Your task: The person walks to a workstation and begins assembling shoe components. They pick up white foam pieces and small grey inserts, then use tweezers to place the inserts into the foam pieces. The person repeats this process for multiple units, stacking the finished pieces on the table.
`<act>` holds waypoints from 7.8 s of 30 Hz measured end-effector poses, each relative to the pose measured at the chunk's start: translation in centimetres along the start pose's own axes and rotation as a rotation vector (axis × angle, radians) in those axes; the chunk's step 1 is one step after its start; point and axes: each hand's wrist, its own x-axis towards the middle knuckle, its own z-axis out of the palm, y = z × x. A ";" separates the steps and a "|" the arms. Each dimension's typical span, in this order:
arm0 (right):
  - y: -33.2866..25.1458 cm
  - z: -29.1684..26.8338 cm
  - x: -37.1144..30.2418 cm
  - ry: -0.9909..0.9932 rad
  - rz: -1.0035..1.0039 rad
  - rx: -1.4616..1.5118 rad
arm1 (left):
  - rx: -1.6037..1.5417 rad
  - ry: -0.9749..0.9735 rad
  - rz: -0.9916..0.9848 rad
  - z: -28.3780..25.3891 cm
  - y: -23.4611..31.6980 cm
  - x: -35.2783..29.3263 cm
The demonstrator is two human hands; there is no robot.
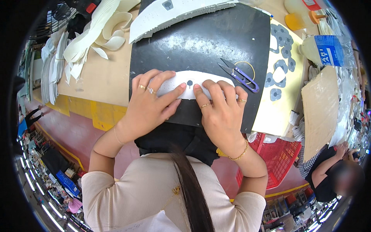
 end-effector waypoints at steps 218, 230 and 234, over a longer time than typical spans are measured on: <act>-3.1 -9.4 -0.1 0.378 0.082 0.521 | -0.809 0.072 0.378 -7.7 1.1 3.1; -3.0 -10.1 0.0 0.310 0.063 0.532 | -0.950 0.014 0.365 -7.9 1.0 3.5; -2.9 -9.9 -0.1 0.322 0.040 0.530 | -1.013 0.021 0.358 -7.6 0.8 3.4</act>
